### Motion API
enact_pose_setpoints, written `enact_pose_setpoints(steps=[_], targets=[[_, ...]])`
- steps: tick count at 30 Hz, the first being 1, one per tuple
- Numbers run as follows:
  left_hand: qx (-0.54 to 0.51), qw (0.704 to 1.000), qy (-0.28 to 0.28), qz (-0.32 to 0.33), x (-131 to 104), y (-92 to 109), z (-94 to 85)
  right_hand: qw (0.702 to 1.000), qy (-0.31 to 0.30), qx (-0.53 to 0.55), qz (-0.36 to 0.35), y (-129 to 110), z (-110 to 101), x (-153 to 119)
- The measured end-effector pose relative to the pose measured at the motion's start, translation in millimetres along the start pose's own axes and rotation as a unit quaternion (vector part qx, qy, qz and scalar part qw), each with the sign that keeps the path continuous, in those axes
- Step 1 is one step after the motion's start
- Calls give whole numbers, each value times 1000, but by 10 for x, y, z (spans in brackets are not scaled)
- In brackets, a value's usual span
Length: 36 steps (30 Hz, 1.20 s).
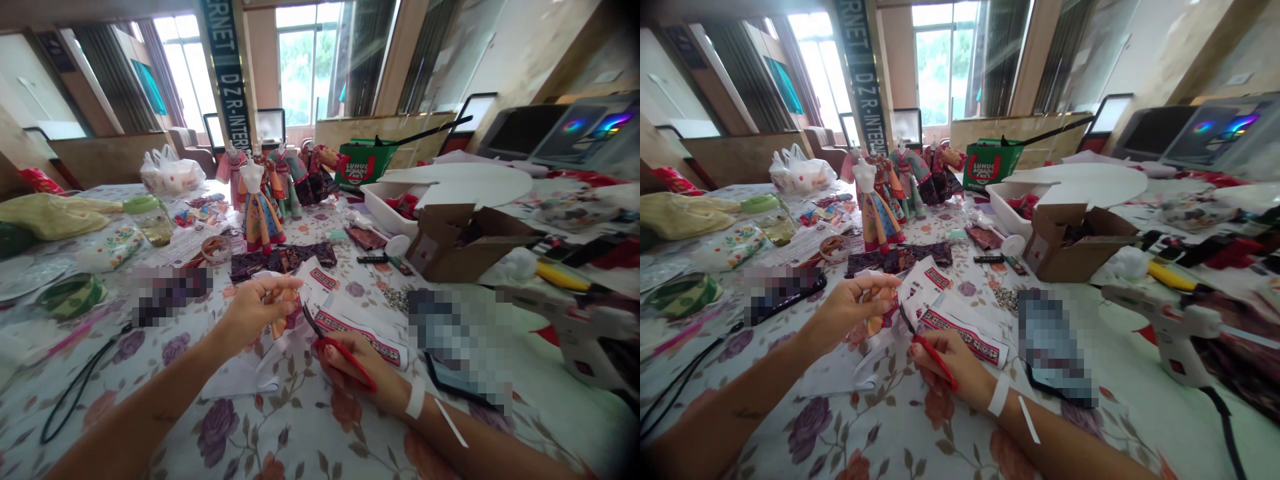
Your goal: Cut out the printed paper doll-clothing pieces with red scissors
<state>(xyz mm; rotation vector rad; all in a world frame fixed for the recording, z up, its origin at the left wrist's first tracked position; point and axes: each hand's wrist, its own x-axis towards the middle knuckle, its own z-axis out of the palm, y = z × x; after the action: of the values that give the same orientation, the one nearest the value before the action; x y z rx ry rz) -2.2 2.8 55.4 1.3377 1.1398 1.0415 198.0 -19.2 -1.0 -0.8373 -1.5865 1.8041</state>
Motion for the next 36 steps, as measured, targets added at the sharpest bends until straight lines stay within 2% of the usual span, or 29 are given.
enact_pose_setpoints(steps=[7,17,36], targets=[[48,998,-2,33,-4,28,9,1000,-1,12,3,-14,7,2],[18,1000,-20,-2,-33,23,52,1000,-6,4,-8,7,-15,17],[57,998,20,15,-79,57,122,1000,4,21,-16,-32,15,-2]])
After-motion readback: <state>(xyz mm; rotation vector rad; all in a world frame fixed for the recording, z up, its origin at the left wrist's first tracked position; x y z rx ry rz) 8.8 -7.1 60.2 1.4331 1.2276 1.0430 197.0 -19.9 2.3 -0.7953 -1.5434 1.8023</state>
